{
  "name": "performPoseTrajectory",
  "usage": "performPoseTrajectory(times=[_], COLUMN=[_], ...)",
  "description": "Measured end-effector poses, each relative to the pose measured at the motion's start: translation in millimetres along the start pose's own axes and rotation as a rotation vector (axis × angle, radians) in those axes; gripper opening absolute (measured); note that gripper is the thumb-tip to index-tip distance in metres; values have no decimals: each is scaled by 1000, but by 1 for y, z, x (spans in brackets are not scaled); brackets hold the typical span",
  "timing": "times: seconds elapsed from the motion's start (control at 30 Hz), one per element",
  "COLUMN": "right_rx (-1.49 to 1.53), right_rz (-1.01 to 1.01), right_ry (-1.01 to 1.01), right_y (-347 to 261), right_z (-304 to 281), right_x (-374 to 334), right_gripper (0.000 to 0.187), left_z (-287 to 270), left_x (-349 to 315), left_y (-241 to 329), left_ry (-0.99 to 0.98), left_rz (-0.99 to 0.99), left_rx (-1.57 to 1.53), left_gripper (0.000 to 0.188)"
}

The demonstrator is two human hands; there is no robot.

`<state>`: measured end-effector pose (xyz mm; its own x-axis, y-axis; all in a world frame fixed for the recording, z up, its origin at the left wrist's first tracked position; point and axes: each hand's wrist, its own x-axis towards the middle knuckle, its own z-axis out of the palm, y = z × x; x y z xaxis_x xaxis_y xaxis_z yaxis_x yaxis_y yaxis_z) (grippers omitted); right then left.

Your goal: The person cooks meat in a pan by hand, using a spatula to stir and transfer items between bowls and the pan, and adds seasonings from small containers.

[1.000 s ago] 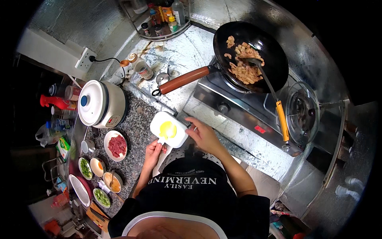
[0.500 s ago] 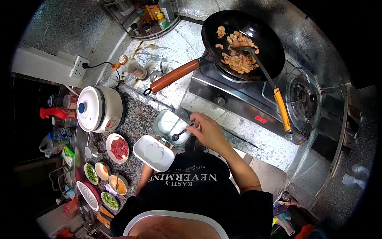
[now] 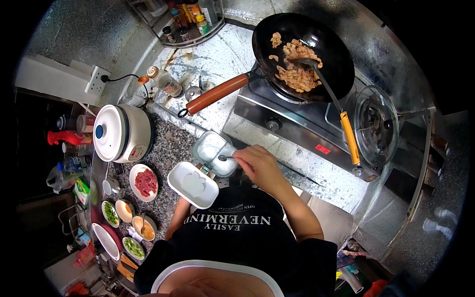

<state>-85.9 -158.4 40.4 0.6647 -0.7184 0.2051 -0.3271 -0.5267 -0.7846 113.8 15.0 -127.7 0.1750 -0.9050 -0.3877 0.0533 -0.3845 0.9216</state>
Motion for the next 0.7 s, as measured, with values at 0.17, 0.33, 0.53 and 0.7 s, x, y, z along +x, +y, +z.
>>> performPoseTrajectory(times=[0.17,0.33,0.53,0.7], right_rx=[-57,-4,239,426], right_rz=[-69,-31,299,404], right_ry=[30,-12,-25,44], right_y=[4,3,13,17], right_z=[7,10,1,-18], right_x=[0,0,-3,-5], right_gripper=[9,9,12,10], left_z=[1,1,-1,6], left_x=[5,8,18,32], left_y=[2,-7,-17,-6], left_ry=[-11,-11,-8,-57], left_rz=[10,110,372,252], left_rx=[31,207,614,257], left_gripper=[43,43,42,34])
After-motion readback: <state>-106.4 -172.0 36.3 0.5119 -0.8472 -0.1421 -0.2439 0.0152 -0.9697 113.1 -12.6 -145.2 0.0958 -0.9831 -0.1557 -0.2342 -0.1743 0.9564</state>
